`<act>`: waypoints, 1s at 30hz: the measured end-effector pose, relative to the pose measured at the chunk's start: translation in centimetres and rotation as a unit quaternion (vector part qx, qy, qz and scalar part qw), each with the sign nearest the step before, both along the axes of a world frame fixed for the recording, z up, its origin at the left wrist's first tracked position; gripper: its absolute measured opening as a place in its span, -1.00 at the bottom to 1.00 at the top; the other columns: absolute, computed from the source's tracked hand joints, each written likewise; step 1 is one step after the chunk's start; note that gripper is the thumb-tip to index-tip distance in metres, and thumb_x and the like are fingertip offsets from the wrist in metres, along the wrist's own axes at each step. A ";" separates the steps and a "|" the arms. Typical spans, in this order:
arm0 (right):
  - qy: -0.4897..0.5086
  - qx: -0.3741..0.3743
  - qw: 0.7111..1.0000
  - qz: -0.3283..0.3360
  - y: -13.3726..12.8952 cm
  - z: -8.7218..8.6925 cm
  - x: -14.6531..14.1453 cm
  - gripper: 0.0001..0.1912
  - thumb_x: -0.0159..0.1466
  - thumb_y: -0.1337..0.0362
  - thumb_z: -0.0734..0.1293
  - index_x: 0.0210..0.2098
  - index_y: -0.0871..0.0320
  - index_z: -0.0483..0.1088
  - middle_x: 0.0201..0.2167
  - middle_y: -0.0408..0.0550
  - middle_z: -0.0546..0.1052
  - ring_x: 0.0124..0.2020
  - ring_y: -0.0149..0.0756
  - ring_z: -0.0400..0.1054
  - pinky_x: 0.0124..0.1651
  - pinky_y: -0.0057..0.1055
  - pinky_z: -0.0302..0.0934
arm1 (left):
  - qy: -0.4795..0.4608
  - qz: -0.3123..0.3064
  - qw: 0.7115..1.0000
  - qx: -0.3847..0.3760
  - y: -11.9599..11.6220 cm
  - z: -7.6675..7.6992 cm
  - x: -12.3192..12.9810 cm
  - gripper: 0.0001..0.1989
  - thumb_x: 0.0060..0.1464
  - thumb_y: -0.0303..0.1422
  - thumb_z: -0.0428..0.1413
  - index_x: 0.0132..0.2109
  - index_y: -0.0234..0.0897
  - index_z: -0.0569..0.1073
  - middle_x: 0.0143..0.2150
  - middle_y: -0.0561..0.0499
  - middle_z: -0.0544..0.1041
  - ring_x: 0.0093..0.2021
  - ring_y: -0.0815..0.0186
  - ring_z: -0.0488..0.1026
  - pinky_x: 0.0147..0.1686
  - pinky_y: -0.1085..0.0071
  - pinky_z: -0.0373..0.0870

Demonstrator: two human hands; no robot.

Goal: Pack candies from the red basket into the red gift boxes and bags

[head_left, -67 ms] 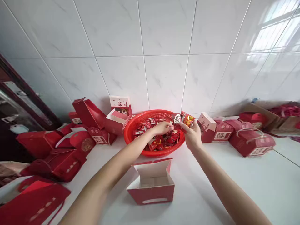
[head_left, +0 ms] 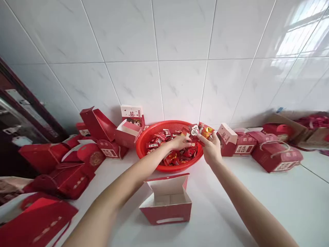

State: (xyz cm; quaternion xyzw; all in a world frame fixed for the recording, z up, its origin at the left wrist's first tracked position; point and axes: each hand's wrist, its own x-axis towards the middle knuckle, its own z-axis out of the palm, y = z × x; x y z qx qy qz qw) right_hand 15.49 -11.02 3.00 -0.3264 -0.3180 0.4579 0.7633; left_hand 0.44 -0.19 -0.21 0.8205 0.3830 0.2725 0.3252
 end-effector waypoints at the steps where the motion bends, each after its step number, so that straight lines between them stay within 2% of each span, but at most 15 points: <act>1: -0.003 -0.001 1.000 -0.001 0.0 0.0 0.0 -0.49 -0.13 0.22 0.63 -0.22 0.09 0.45 -0.31 -0.14 0.67 -0.28 -0.24 0.57 -0.14 -0.28 0.49 | 0.006 -0.002 1.000 -0.001 -0.1 -0.1 0.2 -0.66 0.30 -0.20 0.15 0.10 -0.31 0.48 0.10 -0.09 0.51 0.01 0.10 0.52 -0.03 0.13 0.55; 4: -0.010 -0.002 1.000 -0.001 0.0 0.0 0.1 -0.51 -0.13 0.21 0.63 -0.25 0.08 0.45 -0.32 -0.15 0.66 -0.29 -0.23 0.57 -0.14 -0.26 0.49 | 0.018 0.003 1.000 -0.001 -0.2 0.0 0.8 -0.64 0.30 -0.20 0.16 0.12 -0.32 0.47 0.10 -0.09 0.51 0.01 0.10 0.52 -0.03 0.12 0.55; 7: -0.013 -0.007 1.000 -0.006 -0.1 0.1 0.1 -0.52 -0.13 0.20 0.63 -0.26 0.09 0.45 -0.33 -0.14 0.66 -0.28 -0.22 0.57 -0.14 -0.26 0.49 | 0.022 0.019 1.000 0.008 -0.3 0.8 1.0 -0.65 0.30 -0.20 0.16 0.12 -0.33 0.46 0.07 -0.10 0.51 -0.02 0.14 0.53 -0.06 0.14 0.56; 9: -0.014 -0.012 1.000 -0.009 -0.2 0.2 0.1 -0.52 -0.13 0.20 0.63 -0.26 0.10 0.44 -0.34 -0.12 0.66 -0.30 -0.22 0.56 -0.17 -0.25 0.50 | 0.027 0.035 0.999 0.015 -0.4 1.7 1.0 -0.69 0.27 -0.23 0.19 0.04 -0.35 0.50 -0.04 -0.07 0.55 -0.13 0.21 0.54 -0.14 0.23 0.55; 12: -0.014 -0.015 1.000 -0.002 -0.2 0.3 0.1 -0.50 -0.12 0.19 0.62 -0.24 0.10 0.43 -0.34 -0.12 0.65 -0.32 -0.20 0.56 -0.17 -0.21 0.50 | 0.038 0.066 0.997 0.028 -0.8 3.3 0.5 -0.81 0.14 -0.37 0.25 -0.11 -0.35 0.57 -0.33 0.05 0.55 -0.33 0.32 0.49 -0.28 0.39 0.46; 14: -0.012 -0.015 1.000 0.002 -0.2 0.2 0.1 -0.50 -0.12 0.19 0.62 -0.23 0.10 0.42 -0.33 -0.12 0.65 -0.31 -0.20 0.56 -0.15 -0.20 0.50 | 0.050 0.094 0.993 0.040 -1.2 4.3 0.1 -0.82 0.08 -0.45 0.22 -0.14 -0.31 0.59 -0.40 0.08 0.52 -0.37 0.33 0.45 -0.28 0.40 0.42; 16: -0.014 -0.016 1.000 0.003 -0.2 0.2 0.1 -0.50 -0.10 0.19 0.62 -0.22 0.09 0.41 -0.33 -0.12 0.65 -0.30 -0.19 0.57 -0.13 -0.19 0.50 | 0.065 0.128 0.988 0.055 -1.5 4.9 -0.4 -0.80 0.05 -0.49 0.19 -0.15 -0.28 0.61 -0.36 0.04 0.54 -0.31 0.28 0.47 -0.18 0.34 0.42; 20: -0.012 -0.014 1.000 0.010 -0.3 0.2 0.0 -0.50 -0.10 0.19 0.61 -0.22 0.08 0.40 -0.30 -0.13 0.65 -0.28 -0.19 0.57 -0.12 -0.19 0.49 | 0.087 0.179 0.976 0.093 -2.2 5.6 -1.0 -0.78 0.01 -0.47 0.20 -0.15 -0.27 0.63 -0.21 -0.09 0.57 -0.04 0.10 0.48 0.05 0.21 0.39; 22: -0.011 -0.016 1.000 0.006 -0.3 0.2 0.0 -0.50 -0.11 0.20 0.61 -0.22 0.09 0.41 -0.31 -0.13 0.65 -0.29 -0.20 0.56 -0.15 -0.22 0.49 | 0.092 0.118 0.985 0.084 -2.6 5.9 -0.9 -0.80 0.02 -0.38 0.24 -0.16 -0.22 0.63 -0.19 -0.06 0.59 -0.06 0.12 0.50 -0.01 0.28 0.42; 24: -0.016 -0.020 1.000 -0.002 -0.4 0.2 0.1 -0.51 -0.11 0.20 0.61 -0.24 0.09 0.42 -0.33 -0.13 0.65 -0.31 -0.21 0.56 -0.17 -0.24 0.48 | 0.123 -0.007 0.992 0.019 -3.0 6.0 -0.6 -0.80 0.01 -0.25 0.27 -0.19 -0.18 0.62 -0.26 0.01 0.60 -0.24 0.20 0.53 -0.21 0.38 0.45; 26: -0.027 -0.020 0.999 -0.005 -0.4 0.2 0.1 -0.54 -0.10 0.21 0.61 -0.25 0.09 0.42 -0.34 -0.14 0.65 -0.30 -0.22 0.55 -0.16 -0.25 0.47 | 0.181 -0.099 0.977 -0.056 -3.4 6.0 -0.1 -0.76 -0.07 -0.18 0.33 -0.24 -0.17 0.61 -0.37 0.06 0.59 -0.42 0.27 0.49 -0.40 0.42 0.39; 28: -0.033 -0.016 0.999 -0.004 -0.4 0.2 0.1 -0.54 -0.09 0.20 0.61 -0.24 0.09 0.43 -0.34 -0.15 0.65 -0.29 -0.23 0.55 -0.14 -0.25 0.46 | 0.226 -0.108 0.965 -0.073 -3.6 5.9 0.2 -0.77 -0.12 -0.21 0.35 -0.28 -0.17 0.61 -0.44 0.08 0.57 -0.51 0.29 0.44 -0.46 0.41 0.34; 30: -0.034 -0.013 0.999 -0.004 -0.4 0.1 0.1 -0.54 -0.08 0.20 0.60 -0.23 0.09 0.42 -0.34 -0.15 0.65 -0.29 -0.23 0.55 -0.13 -0.25 0.46 | 0.232 -0.086 0.968 -0.053 -3.6 5.8 0.3 -0.86 -0.06 -0.30 0.29 -0.29 -0.19 0.60 -0.45 0.08 0.57 -0.48 0.28 0.46 -0.43 0.41 0.34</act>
